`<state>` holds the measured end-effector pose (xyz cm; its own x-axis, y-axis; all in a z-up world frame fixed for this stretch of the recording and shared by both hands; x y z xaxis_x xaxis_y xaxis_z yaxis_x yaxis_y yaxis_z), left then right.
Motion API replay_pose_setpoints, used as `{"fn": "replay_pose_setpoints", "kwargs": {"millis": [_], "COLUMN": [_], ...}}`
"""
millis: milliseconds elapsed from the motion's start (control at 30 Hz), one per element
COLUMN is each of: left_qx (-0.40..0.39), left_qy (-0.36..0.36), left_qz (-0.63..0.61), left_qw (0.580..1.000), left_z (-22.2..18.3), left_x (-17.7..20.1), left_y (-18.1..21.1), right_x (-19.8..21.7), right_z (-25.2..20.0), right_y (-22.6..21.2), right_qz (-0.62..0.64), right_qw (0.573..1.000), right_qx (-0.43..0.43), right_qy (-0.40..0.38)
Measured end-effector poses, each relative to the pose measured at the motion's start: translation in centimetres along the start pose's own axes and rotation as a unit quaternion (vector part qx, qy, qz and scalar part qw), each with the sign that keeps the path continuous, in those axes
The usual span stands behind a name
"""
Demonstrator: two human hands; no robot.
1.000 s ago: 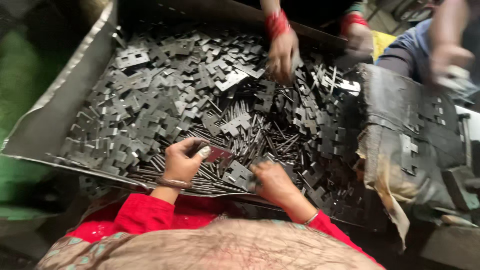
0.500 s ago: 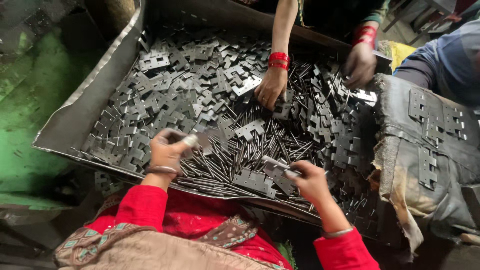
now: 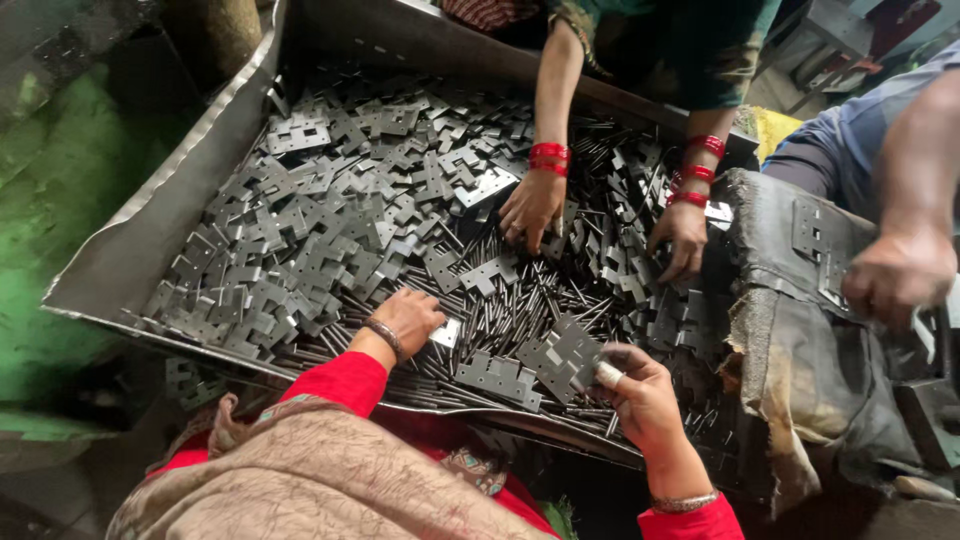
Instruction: The person picks up and sorts metal parts from a large bin, placing some into a smaller container and others onto a workspace.
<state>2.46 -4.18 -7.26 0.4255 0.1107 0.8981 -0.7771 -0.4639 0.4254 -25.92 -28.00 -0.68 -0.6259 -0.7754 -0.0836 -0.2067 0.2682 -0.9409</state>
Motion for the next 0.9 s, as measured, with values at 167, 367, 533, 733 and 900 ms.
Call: {"fn": "replay_pose_setpoints", "kwargs": {"millis": [167, 367, 533, 733, 900], "left_qx": [0.03, 0.06, 0.088, 0.042, 0.347], "left_qy": [0.177, 0.211, 0.189, -0.027, 0.077], "left_qz": [-0.393, -0.731, -0.764, -0.367, -0.005], "left_qw": [0.902, 0.647, 0.61, 0.929, 0.935], "left_z": [1.0, -3.4, -3.1, -2.1, -9.3], "left_x": [-0.8, -3.9, -1.9, 4.9, 10.2], "left_y": [0.0, 6.7, 12.1, 7.0, -8.7], "right_x": [-0.3, -7.5, -12.8, -7.0, -2.3], "right_z": [1.5, 0.5, -1.0, 2.2, 0.7], "right_y": [-0.9, -0.3, 1.0, 1.2, -0.3], "right_qz": [0.09, -0.098, -0.438, 0.045, 0.167], "right_qw": [0.995, 0.984, 0.815, 0.996, 0.982], "right_qx": [-0.041, 0.148, 0.369, -0.041, -0.067], "right_qy": [0.031, 0.02, -0.088, -0.066, 0.065]}}
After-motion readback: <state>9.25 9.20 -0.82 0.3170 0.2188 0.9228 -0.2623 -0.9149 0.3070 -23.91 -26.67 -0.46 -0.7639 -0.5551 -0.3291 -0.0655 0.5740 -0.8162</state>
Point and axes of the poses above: each hand's wrist, its own z-axis towards the middle knuckle, its own x-axis out of the back of the hand, y = z × x, the point moved 2 cm from there along z, towards the middle knuckle, and after that the axes turned 12 degrees about -z, right-handed, at the moved point
